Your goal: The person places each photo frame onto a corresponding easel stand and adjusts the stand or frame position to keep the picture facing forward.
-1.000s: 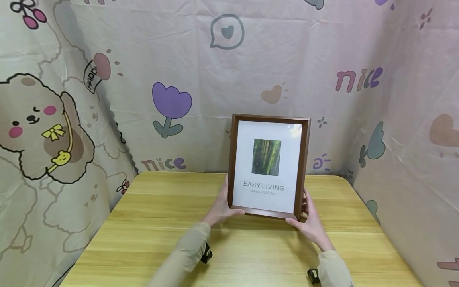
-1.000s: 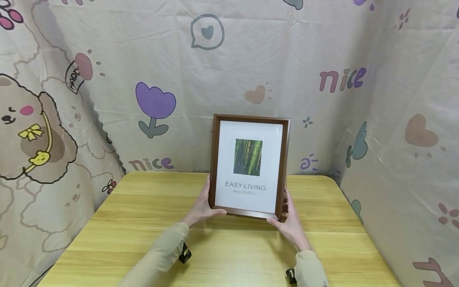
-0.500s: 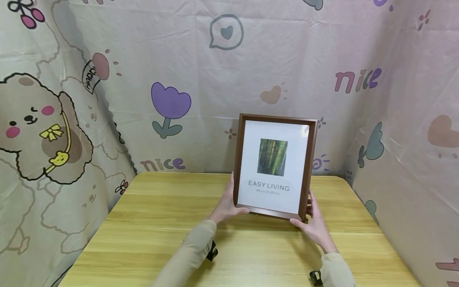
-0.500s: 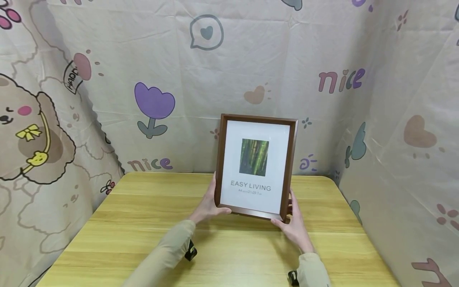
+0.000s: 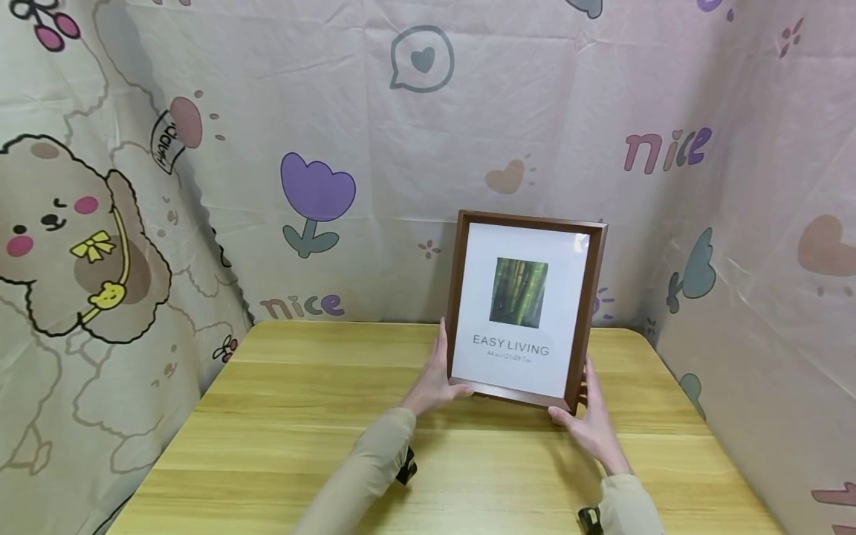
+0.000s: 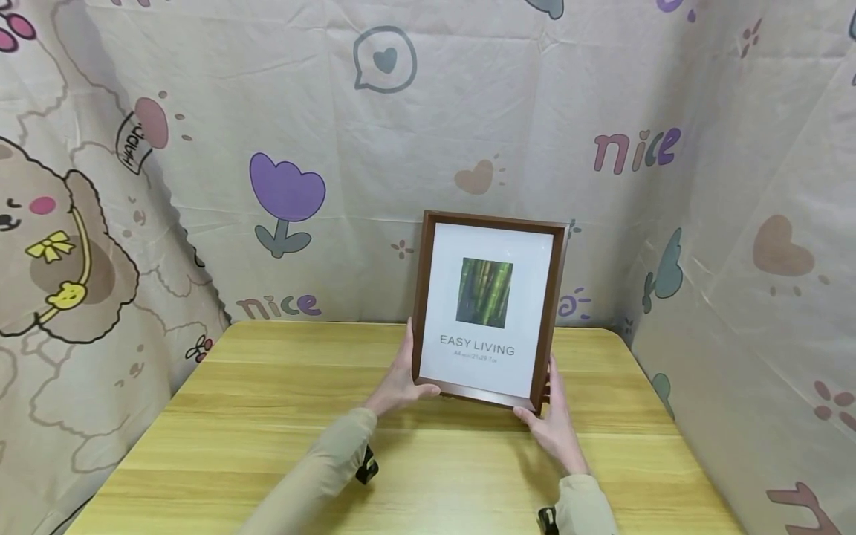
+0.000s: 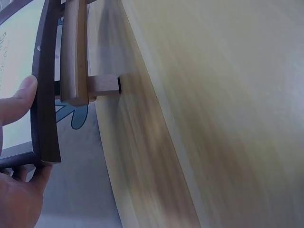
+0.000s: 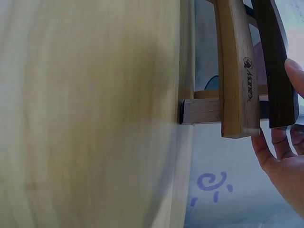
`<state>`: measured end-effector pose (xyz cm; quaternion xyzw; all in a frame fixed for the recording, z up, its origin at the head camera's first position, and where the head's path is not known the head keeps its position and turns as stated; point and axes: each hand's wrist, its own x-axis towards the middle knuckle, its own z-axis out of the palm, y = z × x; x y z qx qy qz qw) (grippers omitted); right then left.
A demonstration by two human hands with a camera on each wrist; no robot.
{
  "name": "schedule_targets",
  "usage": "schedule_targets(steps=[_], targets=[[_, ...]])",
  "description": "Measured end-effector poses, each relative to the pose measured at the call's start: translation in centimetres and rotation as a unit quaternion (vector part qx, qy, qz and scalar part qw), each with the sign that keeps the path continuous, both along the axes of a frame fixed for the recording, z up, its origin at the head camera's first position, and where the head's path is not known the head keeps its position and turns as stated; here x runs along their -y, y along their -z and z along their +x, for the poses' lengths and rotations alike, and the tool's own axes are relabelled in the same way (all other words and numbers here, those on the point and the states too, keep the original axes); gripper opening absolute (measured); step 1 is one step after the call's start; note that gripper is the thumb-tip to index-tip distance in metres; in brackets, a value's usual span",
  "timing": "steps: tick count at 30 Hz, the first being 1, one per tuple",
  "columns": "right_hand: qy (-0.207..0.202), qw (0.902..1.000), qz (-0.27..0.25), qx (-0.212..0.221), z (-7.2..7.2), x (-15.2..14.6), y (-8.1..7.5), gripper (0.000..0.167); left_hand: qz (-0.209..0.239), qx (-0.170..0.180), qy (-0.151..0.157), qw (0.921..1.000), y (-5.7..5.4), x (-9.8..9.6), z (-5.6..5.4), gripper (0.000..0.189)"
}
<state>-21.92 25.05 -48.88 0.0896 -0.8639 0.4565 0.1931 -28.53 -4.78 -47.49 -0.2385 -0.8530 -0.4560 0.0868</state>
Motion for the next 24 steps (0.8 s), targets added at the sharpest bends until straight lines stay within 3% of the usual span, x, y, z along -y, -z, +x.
schedule_targets(steps=[9, 18, 24], targets=[[0.016, 0.9998, -0.002, 0.013, 0.1, -0.6, 0.3, 0.117, -0.002, 0.039, 0.002, 0.9992, -0.2, -1.1, -0.3, 0.139], [0.024, 0.9993, 0.001, 0.030, 0.3, -0.9, 0.2, 0.117, -0.011, 0.033, 0.008, 0.9994, 0.0, -1.8, -0.7, 0.138], [0.016, 0.9981, -0.029, 0.052, 0.2, -1.1, 0.0, 0.119, -0.015, 0.041, 0.011, 0.9990, -0.2, -2.1, -1.0, 0.137]])
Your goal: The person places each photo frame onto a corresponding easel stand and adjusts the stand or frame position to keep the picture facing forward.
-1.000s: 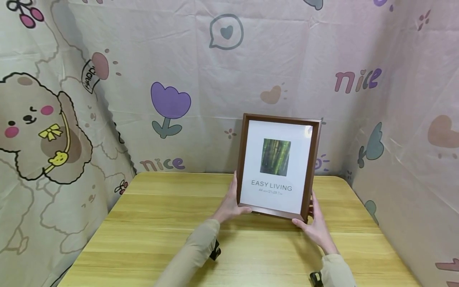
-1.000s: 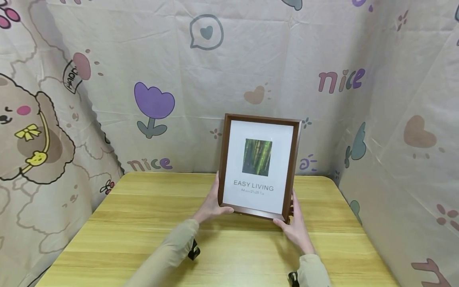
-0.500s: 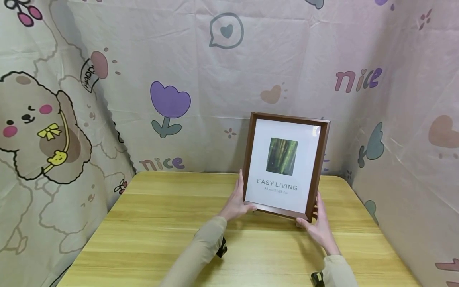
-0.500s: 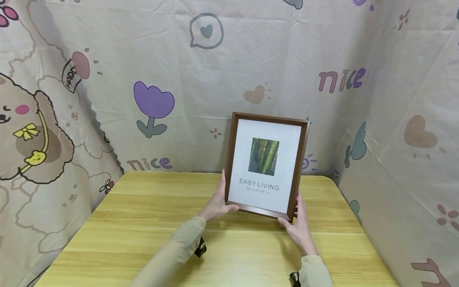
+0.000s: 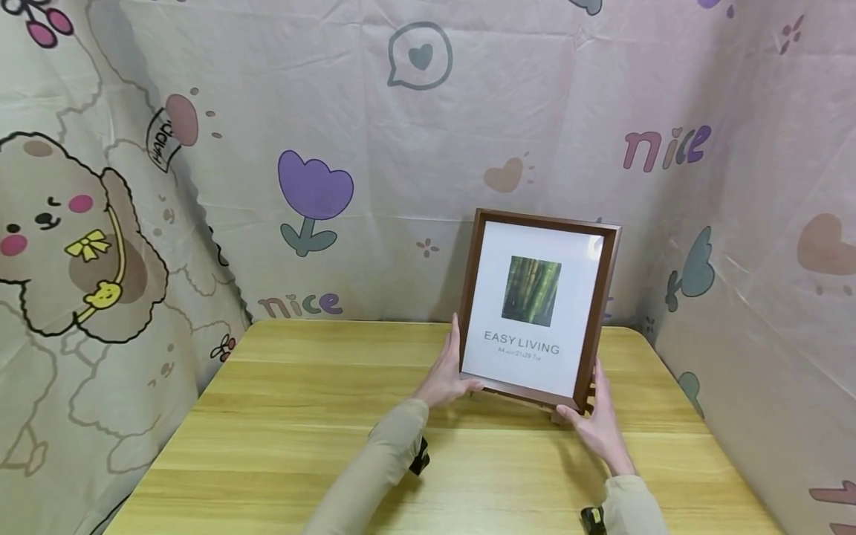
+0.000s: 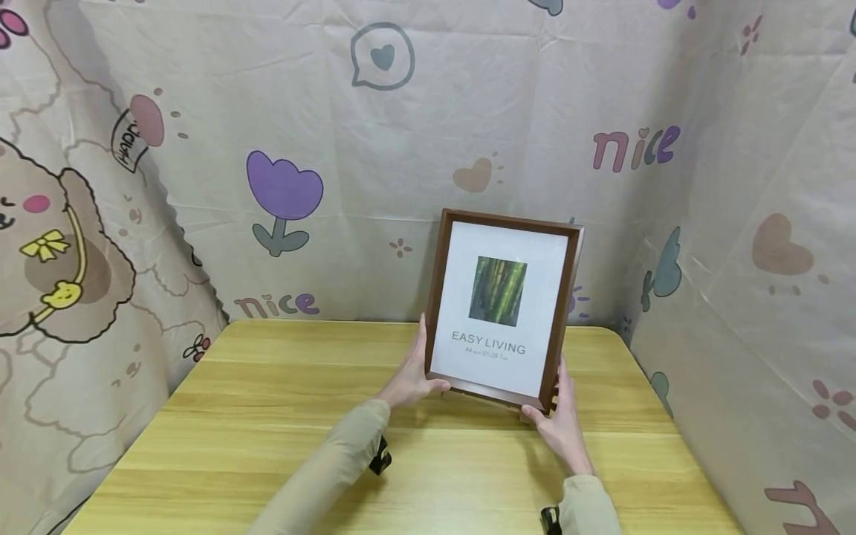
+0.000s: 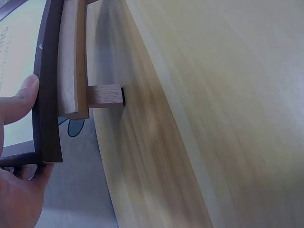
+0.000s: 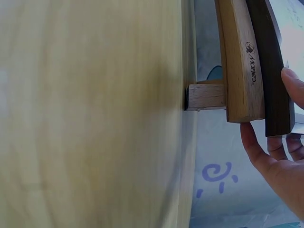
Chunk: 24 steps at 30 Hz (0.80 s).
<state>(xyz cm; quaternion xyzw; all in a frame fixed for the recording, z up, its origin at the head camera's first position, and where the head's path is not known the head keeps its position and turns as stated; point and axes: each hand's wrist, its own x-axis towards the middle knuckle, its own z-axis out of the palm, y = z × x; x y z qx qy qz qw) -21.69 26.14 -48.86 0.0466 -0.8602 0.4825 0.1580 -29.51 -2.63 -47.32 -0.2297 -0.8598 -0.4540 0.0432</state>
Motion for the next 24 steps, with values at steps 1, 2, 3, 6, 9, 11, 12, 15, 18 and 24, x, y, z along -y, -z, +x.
schedule_targets(steps=[1, 2, 3, 6, 9, 11, 12, 15, 18, 24], targets=[[-0.001, 1.0000, -0.006, 0.002, 0.0, -0.1, 0.0, 0.119, -0.001, 0.003, 0.000, 1.0000, 0.0, -0.1, -0.1, 0.138], [0.000, 0.9999, -0.010, 0.002, -0.1, -0.1, 0.0, 0.119, -0.001, 0.006, 0.000, 1.0000, -0.1, -0.2, -0.1, 0.138], [0.000, 0.9999, -0.012, 0.001, -0.1, -0.2, 0.1, 0.119, 0.000, 0.010, 0.000, 0.9999, -0.1, -0.3, -0.2, 0.139], [0.004, 0.9999, -0.012, -0.004, -0.1, -0.3, 0.2, 0.120, 0.002, 0.022, -0.001, 0.9997, -0.2, -0.5, -0.3, 0.139], [0.007, 0.9999, -0.004, -0.010, -0.2, -0.3, 0.3, 0.119, 0.004, 0.028, -0.002, 0.9996, -0.1, -0.6, -0.4, 0.139], [0.006, 0.9999, -0.003, -0.012, -0.3, -0.4, 0.4, 0.119, 0.006, 0.029, -0.002, 0.9996, -0.1, -0.7, -0.4, 0.138], [0.006, 0.9999, -0.004, -0.012, -0.4, -0.4, 0.4, 0.119, 0.007, 0.029, -0.002, 0.9996, -0.1, -0.7, -0.5, 0.137], [0.006, 0.9999, -0.006, -0.007, -0.5, -0.5, 0.5, 0.119, 0.010, 0.029, 0.000, 0.9995, 0.0, -0.8, -0.5, 0.136], [0.007, 1.0000, -0.004, -0.003, -0.7, -0.6, 0.5, 0.119, 0.015, 0.034, 0.000, 0.9993, 0.2, -0.9, -0.6, 0.138], [0.006, 0.9996, 0.028, 0.002, -0.7, -0.8, 0.3, 0.107, 0.036, 0.026, 0.000, 0.9990, 1.1, -0.9, -1.0, 0.132]])
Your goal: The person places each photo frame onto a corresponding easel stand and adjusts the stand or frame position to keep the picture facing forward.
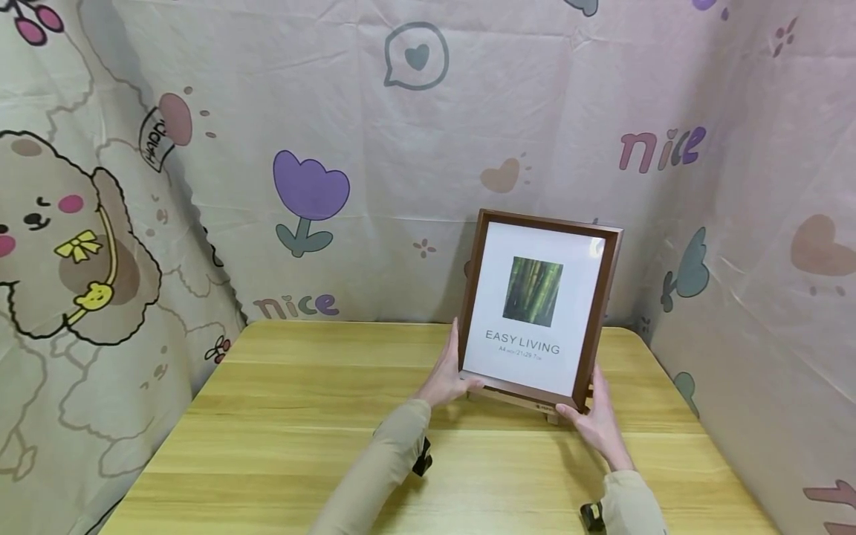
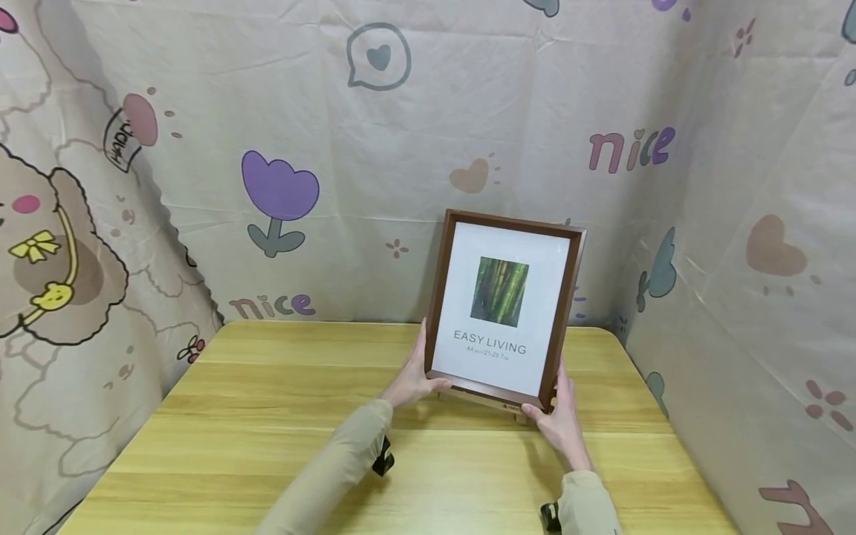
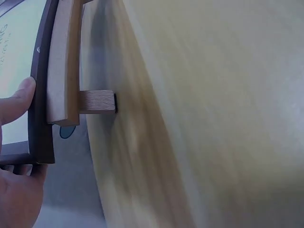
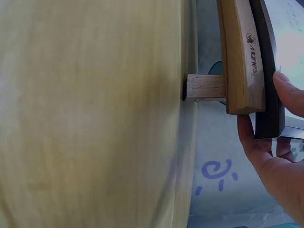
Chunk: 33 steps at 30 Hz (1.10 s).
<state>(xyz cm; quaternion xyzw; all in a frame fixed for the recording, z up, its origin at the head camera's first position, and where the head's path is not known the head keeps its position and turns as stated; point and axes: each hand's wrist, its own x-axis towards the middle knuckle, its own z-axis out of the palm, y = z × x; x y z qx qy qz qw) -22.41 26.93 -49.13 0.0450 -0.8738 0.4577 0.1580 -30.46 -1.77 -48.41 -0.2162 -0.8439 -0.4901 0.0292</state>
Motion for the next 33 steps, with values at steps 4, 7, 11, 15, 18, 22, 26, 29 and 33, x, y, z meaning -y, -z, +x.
schedule_targets(steps=[4, 7, 11, 15, 18, 22, 26, 29, 33], targets=[[0.006, 0.9999, 0.010, 0.000, -0.2, 0.0, 0.3, 0.093, 0.019, 0.007, 0.000, 0.9998, 0.8, 0.3, 0.1, 0.117], [0.014, 0.9998, 0.003, -0.013, -0.3, 0.0, 0.7, 0.087, 0.024, 0.019, -0.004, 0.9995, 1.4, 0.5, 0.2, 0.106], [0.008, 0.9998, -0.015, -0.009, -0.3, 0.1, 0.8, 0.091, 0.027, 0.033, -0.006, 0.9991, 2.0, 0.6, 0.4, 0.097], [0.004, 0.9996, -0.012, 0.023, -0.2, 0.1, 0.6, 0.097, 0.034, 0.036, -0.010, 0.9987, 2.2, 0.5, 0.3, 0.093], [0.007, 0.9989, -0.008, 0.046, 0.0, 0.0, 0.3, 0.100, 0.030, 0.037, -0.017, 0.9987, 2.3, 0.4, 0.3, 0.093], [0.008, 0.9976, -0.014, 0.068, 0.0, 0.1, 0.1, 0.103, 0.033, 0.041, -0.019, 0.9984, 2.2, 0.2, 0.3, 0.092], [0.009, 0.9969, -0.018, 0.077, 0.0, 0.1, 0.1, 0.104, 0.041, 0.047, -0.021, 0.9978, 2.2, 0.2, 0.3, 0.091], [0.015, 0.9965, -0.015, 0.081, 0.0, 0.2, 0.1, 0.104, 0.045, 0.048, -0.025, 0.9975, 2.2, 0.1, 0.2, 0.091], [0.022, 0.9958, -0.004, 0.089, -0.1, 0.3, 0.1, 0.105, 0.048, 0.046, -0.029, 0.9974, 2.4, 0.0, 0.0, 0.091]])
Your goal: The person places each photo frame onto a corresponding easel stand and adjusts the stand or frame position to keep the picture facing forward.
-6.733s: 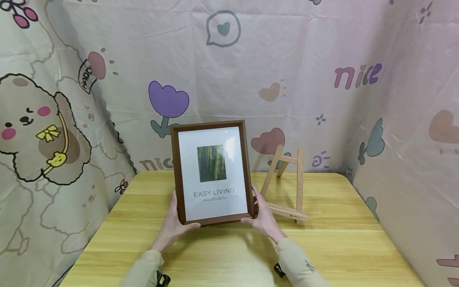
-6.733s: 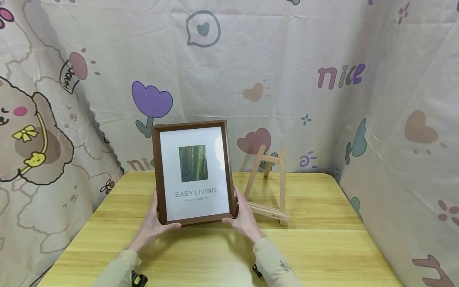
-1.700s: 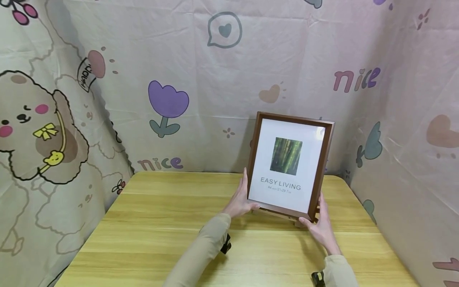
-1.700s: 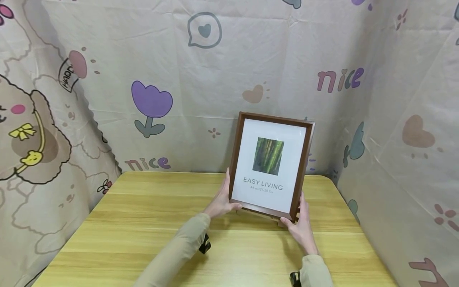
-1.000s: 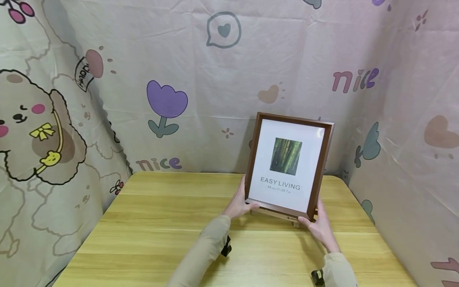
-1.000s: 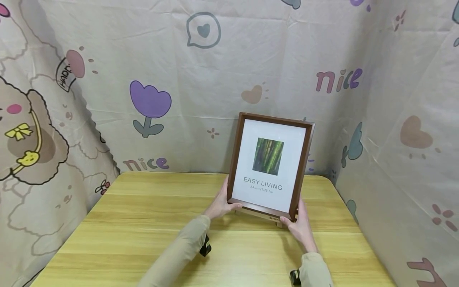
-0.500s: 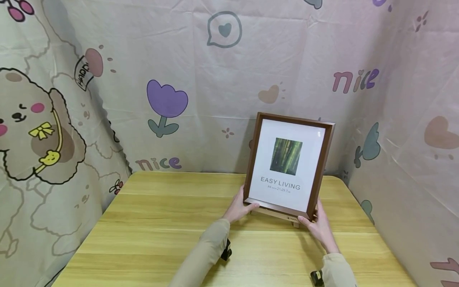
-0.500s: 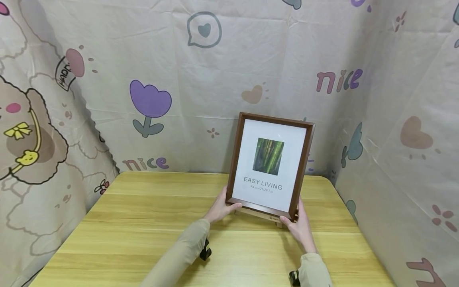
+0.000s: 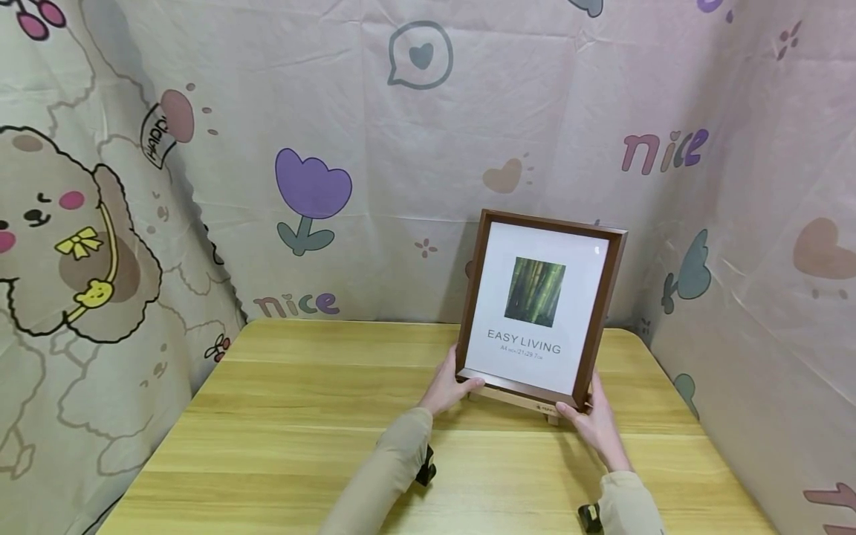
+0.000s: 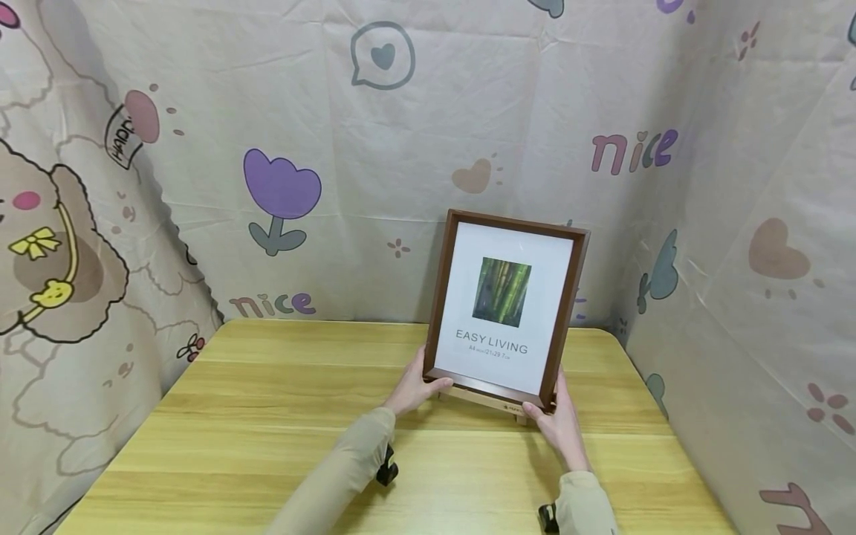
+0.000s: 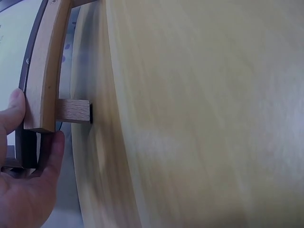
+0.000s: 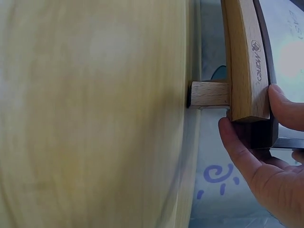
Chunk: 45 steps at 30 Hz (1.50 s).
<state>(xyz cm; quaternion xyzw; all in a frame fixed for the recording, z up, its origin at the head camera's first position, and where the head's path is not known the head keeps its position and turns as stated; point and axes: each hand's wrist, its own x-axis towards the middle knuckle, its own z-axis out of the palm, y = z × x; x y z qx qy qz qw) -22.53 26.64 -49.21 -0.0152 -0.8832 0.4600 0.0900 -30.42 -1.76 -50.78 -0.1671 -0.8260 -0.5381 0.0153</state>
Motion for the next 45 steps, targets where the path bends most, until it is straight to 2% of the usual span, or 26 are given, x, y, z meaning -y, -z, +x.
schedule_targets(steps=[15, 26, 35, 41, 45], targets=[[0.006, 0.9998, 0.014, 0.011, -0.11, -0.03, -0.01, 0.106, 0.000, -0.005, -0.001, 1.0000, 0.34, -0.19, -0.13, 0.089], [0.006, 0.9996, 0.019, 0.019, -0.03, 0.02, -0.07, 0.105, -0.012, 0.017, -0.007, 0.9998, 0.23, -0.17, 0.01, 0.093], [0.005, 0.9996, 0.021, 0.018, -0.22, 0.19, 0.07, 0.104, -0.002, -0.009, -0.001, 1.0000, 0.29, 0.00, -0.03, 0.090], [0.004, 0.9995, 0.026, 0.014, -0.38, 0.42, 0.00, 0.104, -0.005, 0.007, -0.007, 0.9999, 0.13, 0.28, 0.20, 0.092], [0.004, 0.9995, 0.028, 0.014, -0.50, 0.60, -0.05, 0.103, -0.002, 0.004, -0.009, 1.0000, 0.22, 0.51, 0.32, 0.093]])
